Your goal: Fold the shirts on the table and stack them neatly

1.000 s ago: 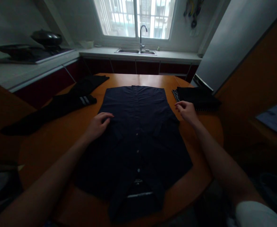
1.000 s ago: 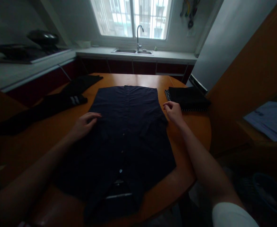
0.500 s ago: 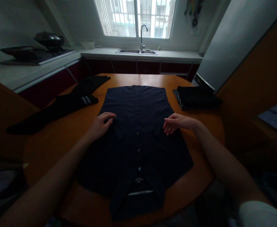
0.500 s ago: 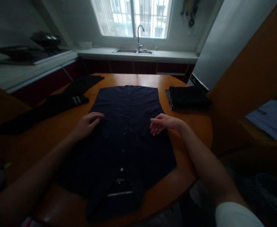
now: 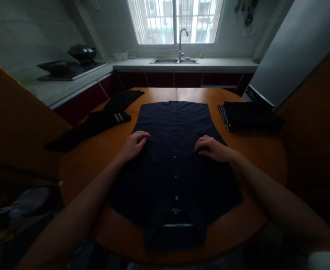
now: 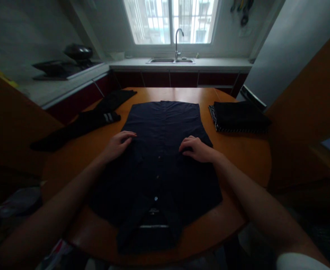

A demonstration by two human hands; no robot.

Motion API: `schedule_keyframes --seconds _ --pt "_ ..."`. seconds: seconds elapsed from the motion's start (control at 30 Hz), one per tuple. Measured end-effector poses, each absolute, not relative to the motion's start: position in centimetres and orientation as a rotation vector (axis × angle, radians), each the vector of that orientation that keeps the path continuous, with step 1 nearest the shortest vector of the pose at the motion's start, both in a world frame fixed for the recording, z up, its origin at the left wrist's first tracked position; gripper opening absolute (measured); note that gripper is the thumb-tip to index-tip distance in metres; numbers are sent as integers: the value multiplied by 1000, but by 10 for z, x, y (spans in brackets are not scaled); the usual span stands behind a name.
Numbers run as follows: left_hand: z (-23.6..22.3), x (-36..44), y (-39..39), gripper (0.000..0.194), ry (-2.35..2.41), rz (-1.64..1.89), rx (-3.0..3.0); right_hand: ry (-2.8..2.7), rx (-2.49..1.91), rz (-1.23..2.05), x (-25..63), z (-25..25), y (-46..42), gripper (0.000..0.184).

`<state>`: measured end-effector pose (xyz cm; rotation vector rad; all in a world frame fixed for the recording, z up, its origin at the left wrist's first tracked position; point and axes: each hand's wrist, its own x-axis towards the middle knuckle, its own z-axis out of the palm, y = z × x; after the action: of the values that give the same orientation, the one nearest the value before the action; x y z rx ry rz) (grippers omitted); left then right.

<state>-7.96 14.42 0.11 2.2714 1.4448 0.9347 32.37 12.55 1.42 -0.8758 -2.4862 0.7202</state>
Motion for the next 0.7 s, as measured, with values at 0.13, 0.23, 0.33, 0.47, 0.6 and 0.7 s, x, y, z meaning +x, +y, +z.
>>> schedule_keyframes --seconds 0.13,0.23,0.33,0.47,0.6,0.7 --pt "1 -78 143 26 1428 937 2277 -2669 -852 644 310 13 116 13" --pt "3 -78 142 26 1426 949 2269 -2713 -864 597 306 14 114 11" --pt "3 -78 142 26 1426 948 2268 -2710 -870 584 305 14 114 13" --pt "2 -79 143 26 1426 933 2276 -2668 -830 589 301 14 112 8" --pt "1 -79 143 26 1435 915 2271 -2617 -818 595 302 13 114 16" --pt "0 -80 144 26 1439 926 2266 -2393 -954 462 310 12 122 30"
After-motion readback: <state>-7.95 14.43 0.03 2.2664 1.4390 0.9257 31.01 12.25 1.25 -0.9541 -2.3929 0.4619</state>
